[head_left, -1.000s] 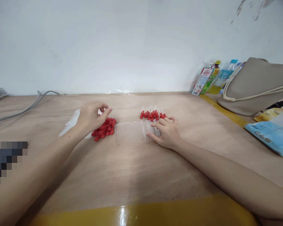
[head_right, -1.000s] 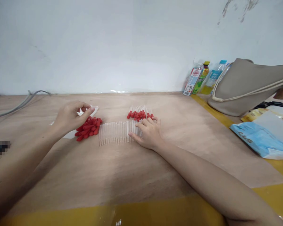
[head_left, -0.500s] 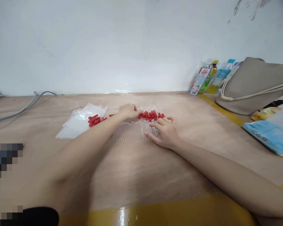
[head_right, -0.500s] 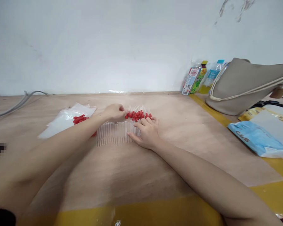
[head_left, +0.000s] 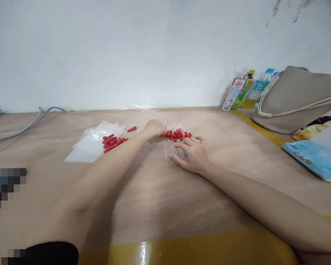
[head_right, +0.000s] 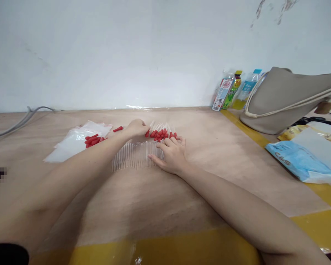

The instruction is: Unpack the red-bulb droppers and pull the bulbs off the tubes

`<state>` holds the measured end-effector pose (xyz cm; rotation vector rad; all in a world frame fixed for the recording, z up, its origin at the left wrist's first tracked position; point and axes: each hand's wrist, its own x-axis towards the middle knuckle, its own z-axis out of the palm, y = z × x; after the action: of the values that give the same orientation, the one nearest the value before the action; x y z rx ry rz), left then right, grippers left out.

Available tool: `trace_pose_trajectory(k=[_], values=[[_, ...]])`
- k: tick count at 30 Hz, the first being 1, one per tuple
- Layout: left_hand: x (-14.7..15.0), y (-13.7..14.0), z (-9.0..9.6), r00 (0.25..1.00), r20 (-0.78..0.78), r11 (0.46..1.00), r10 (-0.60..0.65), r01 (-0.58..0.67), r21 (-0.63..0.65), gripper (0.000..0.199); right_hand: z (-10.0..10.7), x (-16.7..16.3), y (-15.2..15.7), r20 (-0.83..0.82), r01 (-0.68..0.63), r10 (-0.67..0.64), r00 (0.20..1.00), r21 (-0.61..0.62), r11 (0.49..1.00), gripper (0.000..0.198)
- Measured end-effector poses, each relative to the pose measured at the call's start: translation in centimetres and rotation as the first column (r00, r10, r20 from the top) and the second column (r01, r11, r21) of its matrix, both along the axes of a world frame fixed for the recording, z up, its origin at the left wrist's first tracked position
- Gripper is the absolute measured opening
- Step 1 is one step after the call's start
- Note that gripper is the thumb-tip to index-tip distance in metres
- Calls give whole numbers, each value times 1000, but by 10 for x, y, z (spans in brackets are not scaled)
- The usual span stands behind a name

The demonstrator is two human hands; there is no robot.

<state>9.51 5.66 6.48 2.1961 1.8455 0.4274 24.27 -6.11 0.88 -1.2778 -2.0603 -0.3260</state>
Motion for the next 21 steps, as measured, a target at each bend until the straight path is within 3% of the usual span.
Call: trace_pose_trajectory(k=[5, 7, 10, 14, 18, 21], values=[[-27, -16, 11, 998, 68, 991, 1, -10, 137, 20, 0, 0, 0, -15, 28, -28, 999, 16, 999, 41], [-48, -33, 10, 988, 137, 969, -69, 34, 245, 20, 0, 0, 1, -28, 57, -56, 998, 32, 998, 48], [-82, -63, -1, 956, 145, 891, -256, 175, 419, 20, 0, 0, 2, -68, 86, -80, 995, 98, 991, 62], [-114, -95, -26, 920, -2, 767, -392, 328, 552, 18, 0, -2, 1, -54, 8, 0, 999, 146, 989, 66], [-116, -107, -46, 900, -24, 696, -435, 353, 625, 16, 2, -7, -2, 43, -132, 128, 991, 112, 985, 54], [-108, -108, -50, 889, -69, 655, -453, 385, 651, 13, 2, -10, -4, 93, -191, 182, 979, 97, 977, 40]])
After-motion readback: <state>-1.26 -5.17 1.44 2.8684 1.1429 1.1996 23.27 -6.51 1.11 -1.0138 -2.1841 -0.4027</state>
